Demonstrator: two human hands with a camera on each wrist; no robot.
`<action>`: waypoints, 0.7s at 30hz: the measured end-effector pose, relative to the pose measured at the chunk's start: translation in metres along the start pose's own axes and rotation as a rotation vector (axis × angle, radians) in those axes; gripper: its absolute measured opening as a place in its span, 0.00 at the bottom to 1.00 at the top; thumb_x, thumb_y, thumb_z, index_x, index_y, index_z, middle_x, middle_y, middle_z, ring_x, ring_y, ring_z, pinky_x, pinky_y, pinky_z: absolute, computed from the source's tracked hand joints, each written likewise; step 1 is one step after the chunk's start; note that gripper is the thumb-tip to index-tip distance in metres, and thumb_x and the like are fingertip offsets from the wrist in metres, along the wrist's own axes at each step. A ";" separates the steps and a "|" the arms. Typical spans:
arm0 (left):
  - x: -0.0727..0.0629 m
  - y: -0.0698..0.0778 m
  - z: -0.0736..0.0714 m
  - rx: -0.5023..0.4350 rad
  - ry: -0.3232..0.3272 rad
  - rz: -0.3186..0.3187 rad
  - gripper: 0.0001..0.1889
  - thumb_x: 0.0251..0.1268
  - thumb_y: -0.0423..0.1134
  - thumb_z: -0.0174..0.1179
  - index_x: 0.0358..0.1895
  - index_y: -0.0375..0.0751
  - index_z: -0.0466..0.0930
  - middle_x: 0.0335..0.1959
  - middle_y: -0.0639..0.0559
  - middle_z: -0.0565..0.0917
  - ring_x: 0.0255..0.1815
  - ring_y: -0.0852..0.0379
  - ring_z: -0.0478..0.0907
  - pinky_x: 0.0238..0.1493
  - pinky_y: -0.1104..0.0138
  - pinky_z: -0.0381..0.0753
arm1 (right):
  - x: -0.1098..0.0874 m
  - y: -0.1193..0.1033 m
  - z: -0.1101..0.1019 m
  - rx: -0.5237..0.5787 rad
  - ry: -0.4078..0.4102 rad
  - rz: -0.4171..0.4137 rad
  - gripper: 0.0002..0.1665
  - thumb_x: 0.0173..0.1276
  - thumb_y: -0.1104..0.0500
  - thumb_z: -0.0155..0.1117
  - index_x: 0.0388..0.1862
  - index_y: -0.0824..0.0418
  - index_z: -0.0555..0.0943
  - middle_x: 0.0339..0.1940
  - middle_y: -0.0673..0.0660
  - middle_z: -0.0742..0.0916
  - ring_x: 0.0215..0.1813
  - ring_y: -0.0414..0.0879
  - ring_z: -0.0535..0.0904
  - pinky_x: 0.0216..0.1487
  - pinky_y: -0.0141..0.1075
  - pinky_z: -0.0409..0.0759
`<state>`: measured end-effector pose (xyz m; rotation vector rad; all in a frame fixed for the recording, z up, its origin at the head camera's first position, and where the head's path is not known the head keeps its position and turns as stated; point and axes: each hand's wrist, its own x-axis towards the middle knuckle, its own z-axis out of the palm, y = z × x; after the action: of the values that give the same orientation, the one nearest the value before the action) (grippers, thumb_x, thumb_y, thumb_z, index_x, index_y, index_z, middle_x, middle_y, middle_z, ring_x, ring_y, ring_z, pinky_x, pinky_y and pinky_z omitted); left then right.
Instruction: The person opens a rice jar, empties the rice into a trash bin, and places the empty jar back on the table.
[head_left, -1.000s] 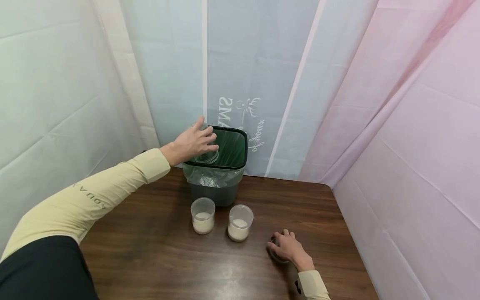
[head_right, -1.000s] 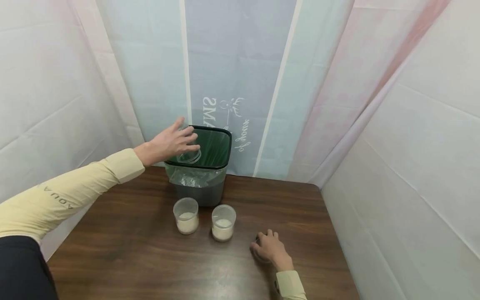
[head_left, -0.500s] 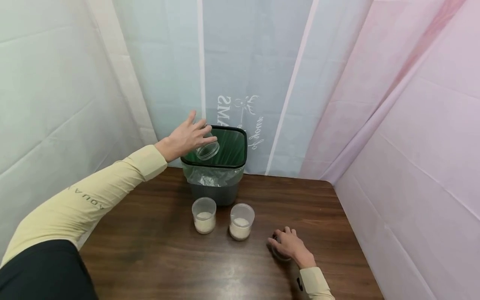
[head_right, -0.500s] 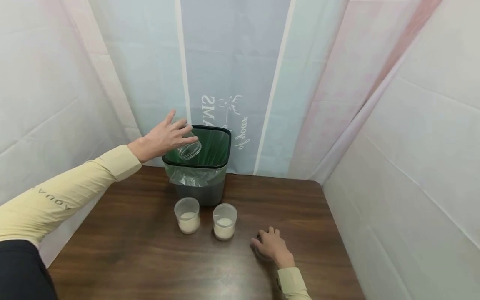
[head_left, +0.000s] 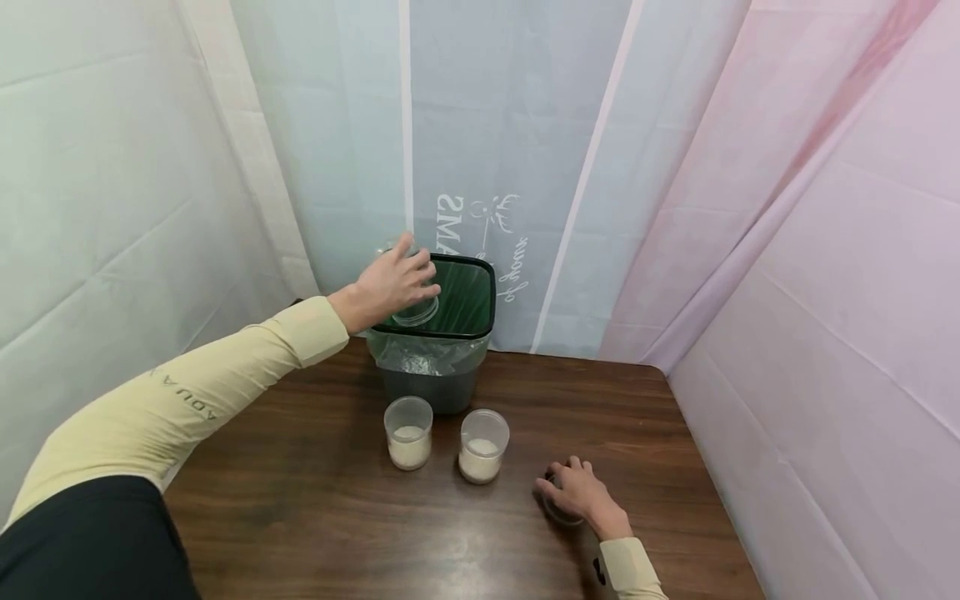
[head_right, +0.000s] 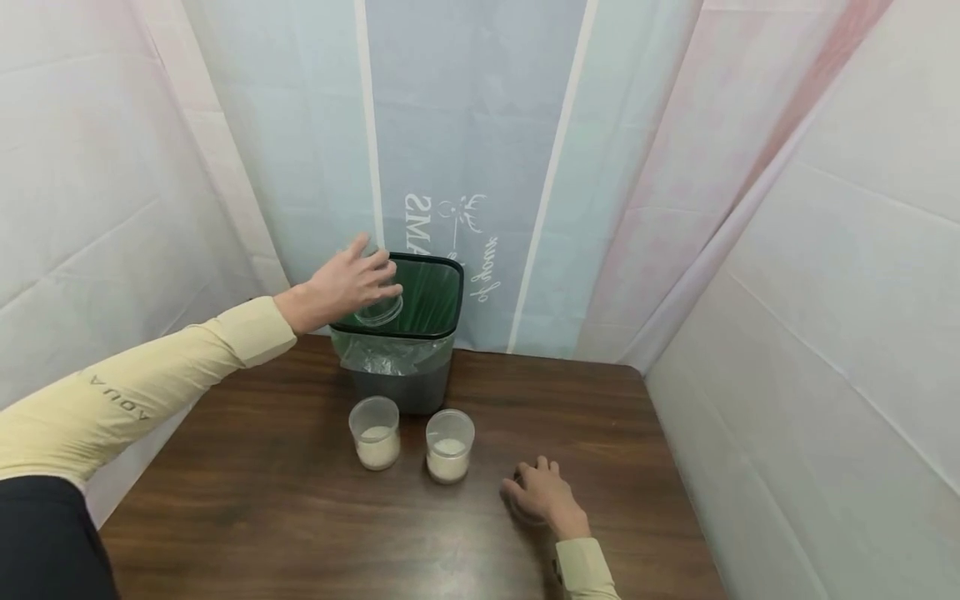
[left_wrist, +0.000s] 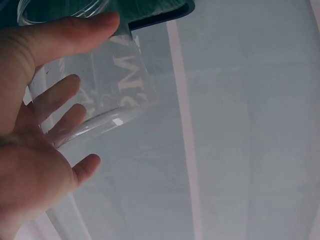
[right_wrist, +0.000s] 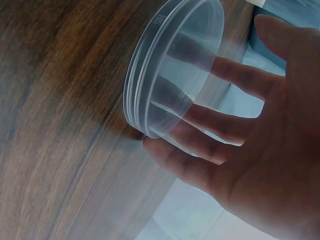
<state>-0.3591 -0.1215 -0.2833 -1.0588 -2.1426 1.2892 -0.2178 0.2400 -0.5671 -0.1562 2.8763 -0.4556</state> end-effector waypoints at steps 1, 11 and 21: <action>0.001 -0.001 0.000 0.014 -0.017 0.002 0.37 0.59 0.42 0.70 0.71 0.64 0.64 0.66 0.47 0.73 0.65 0.43 0.66 0.66 0.42 0.61 | 0.000 0.000 0.000 0.000 0.004 -0.007 0.25 0.69 0.41 0.61 0.52 0.59 0.83 0.53 0.67 0.79 0.55 0.64 0.73 0.43 0.62 0.77; 0.001 -0.008 0.000 -0.006 -0.073 -0.009 0.40 0.58 0.42 0.71 0.73 0.66 0.62 0.66 0.46 0.72 0.65 0.42 0.65 0.68 0.40 0.59 | 0.005 0.002 0.001 -0.013 0.002 -0.018 0.24 0.69 0.42 0.62 0.52 0.59 0.83 0.52 0.65 0.79 0.53 0.62 0.73 0.43 0.60 0.77; -0.008 -0.014 0.004 -0.281 0.049 -0.110 0.37 0.57 0.41 0.71 0.71 0.58 0.65 0.61 0.40 0.73 0.62 0.39 0.68 0.64 0.39 0.65 | 0.004 0.000 -0.003 0.003 -0.016 -0.021 0.24 0.69 0.43 0.61 0.53 0.59 0.82 0.52 0.65 0.78 0.54 0.62 0.72 0.47 0.60 0.77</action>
<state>-0.3625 -0.1334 -0.2725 -1.0500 -2.3564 0.9215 -0.2222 0.2404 -0.5649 -0.1885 2.8611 -0.4608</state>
